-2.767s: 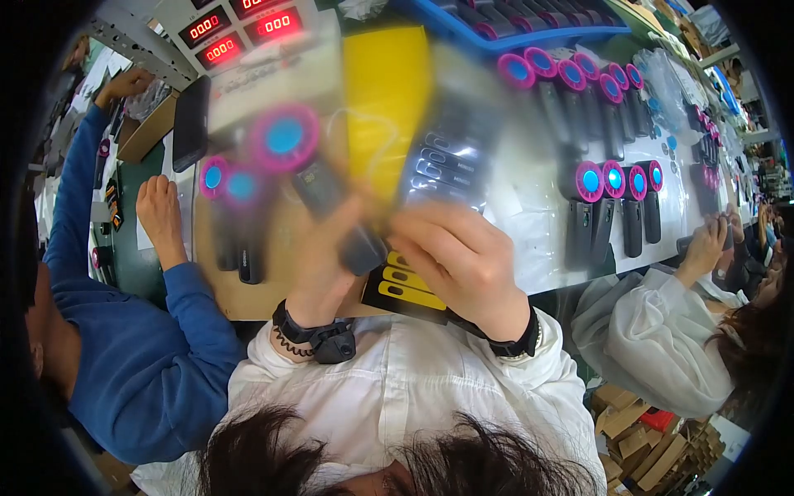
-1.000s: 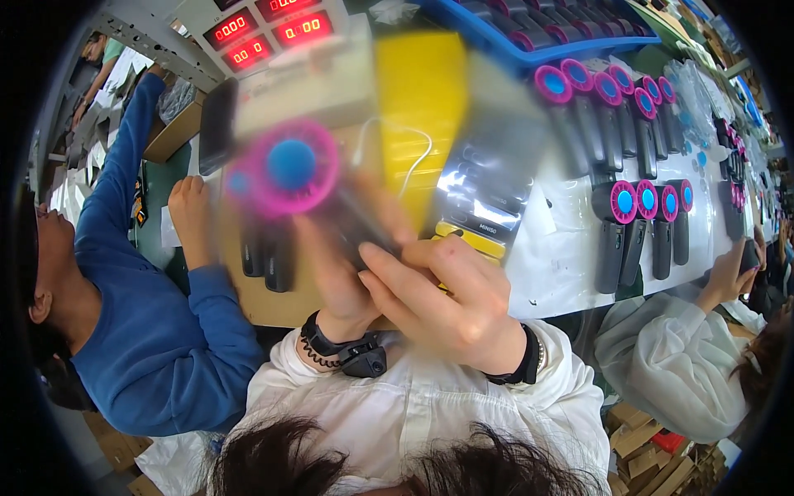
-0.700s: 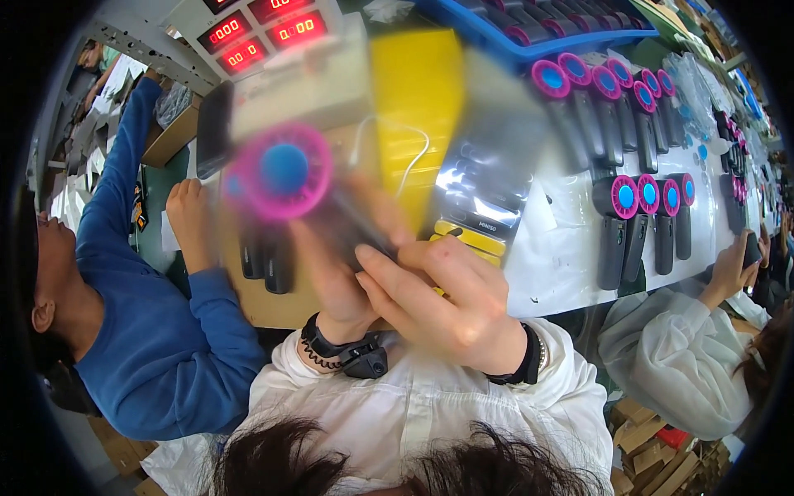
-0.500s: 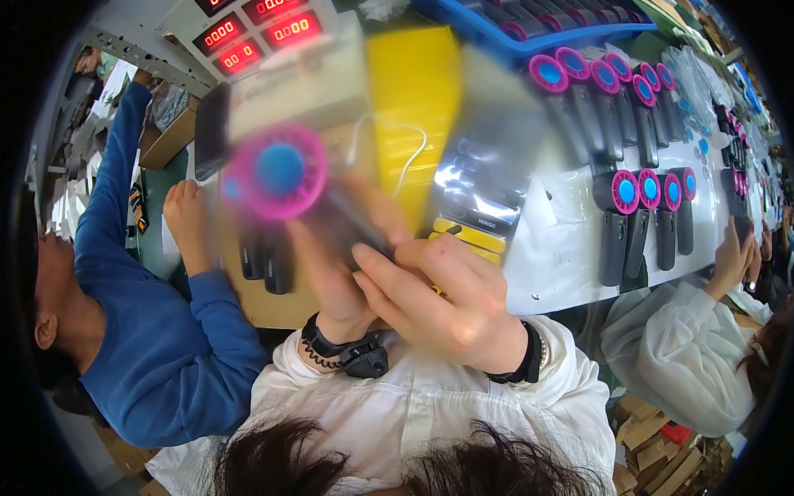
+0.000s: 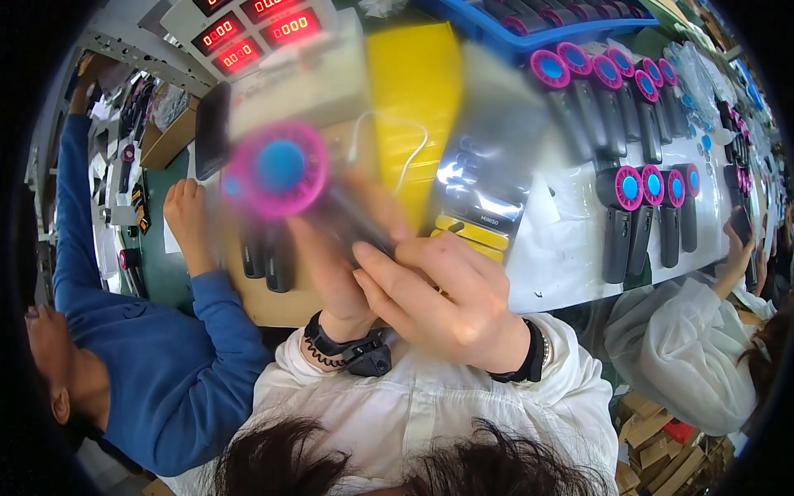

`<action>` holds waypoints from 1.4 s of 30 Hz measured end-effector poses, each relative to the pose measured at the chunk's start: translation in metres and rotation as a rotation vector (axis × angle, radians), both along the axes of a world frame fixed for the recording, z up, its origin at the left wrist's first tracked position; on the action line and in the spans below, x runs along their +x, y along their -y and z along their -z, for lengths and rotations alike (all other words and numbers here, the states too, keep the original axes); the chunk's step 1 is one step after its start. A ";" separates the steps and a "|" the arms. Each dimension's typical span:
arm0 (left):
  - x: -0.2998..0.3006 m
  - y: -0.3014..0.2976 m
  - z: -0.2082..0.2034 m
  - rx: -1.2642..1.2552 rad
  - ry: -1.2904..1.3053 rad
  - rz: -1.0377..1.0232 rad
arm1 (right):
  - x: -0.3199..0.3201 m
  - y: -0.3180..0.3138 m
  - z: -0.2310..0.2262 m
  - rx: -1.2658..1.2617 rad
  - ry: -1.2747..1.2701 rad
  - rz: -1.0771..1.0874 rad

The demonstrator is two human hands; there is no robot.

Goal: The person presses the button on a handheld fan to check the digital display, peels a sticker from a sheet, and applies it to the handle. They then pick up a small rubber piece, insert it into a slot on the fan, and press it into place.

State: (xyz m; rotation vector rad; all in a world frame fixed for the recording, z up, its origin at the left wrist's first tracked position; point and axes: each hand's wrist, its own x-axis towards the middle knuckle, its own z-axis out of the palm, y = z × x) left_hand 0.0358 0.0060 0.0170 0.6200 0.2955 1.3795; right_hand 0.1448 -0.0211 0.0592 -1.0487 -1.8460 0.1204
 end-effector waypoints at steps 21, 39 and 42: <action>0.001 0.001 0.000 -0.026 0.095 0.016 | 0.000 -0.002 0.005 0.022 -0.005 -0.014; 0.004 0.005 -0.017 -0.073 -0.036 -0.148 | -0.003 -0.006 0.002 0.039 0.033 0.007; 0.000 0.005 -0.012 -0.095 -0.125 -0.138 | -0.005 -0.008 0.003 0.023 0.006 -0.015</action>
